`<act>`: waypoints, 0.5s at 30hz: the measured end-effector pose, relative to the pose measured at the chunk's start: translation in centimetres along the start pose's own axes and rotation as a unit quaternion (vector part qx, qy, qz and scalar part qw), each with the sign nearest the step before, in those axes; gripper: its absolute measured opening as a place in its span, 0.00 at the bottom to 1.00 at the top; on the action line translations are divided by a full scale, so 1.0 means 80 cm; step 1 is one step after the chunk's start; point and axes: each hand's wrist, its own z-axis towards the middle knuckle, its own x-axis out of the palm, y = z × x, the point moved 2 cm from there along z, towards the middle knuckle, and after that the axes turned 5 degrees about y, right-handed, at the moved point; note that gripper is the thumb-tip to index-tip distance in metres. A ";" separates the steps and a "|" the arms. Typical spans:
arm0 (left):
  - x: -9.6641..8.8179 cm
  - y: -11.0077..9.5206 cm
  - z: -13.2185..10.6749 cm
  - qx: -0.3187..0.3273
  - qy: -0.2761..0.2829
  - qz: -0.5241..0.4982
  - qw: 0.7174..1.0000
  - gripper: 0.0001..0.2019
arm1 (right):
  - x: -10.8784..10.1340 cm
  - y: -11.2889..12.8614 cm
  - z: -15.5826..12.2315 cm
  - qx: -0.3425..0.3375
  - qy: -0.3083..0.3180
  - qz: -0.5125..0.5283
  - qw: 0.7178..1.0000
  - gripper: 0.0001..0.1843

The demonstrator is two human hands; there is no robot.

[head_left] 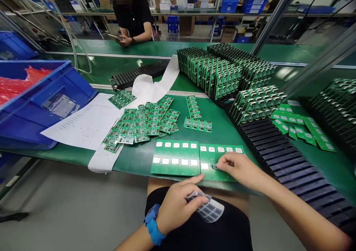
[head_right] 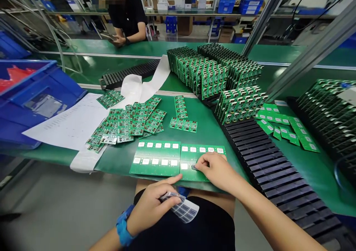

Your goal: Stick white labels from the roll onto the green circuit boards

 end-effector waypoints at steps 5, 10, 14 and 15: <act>0.000 0.004 0.001 -0.003 -0.007 0.004 1.000 0.04 | 0.003 -0.001 0.005 -0.006 -0.006 -0.035 0.999 0.14; 0.000 0.005 0.002 -0.021 -0.003 0.004 1.000 0.03 | 0.016 -0.004 0.003 -0.034 -0.053 -0.122 0.991 0.12; 0.000 0.006 0.001 -0.032 -0.002 0.003 0.999 0.04 | 0.006 -0.010 -0.006 -0.056 -0.135 -0.166 0.975 0.09; -0.001 0.006 0.000 -0.036 -0.004 0.002 0.999 0.04 | 0.000 -0.013 -0.007 -0.060 -0.136 -0.142 0.979 0.12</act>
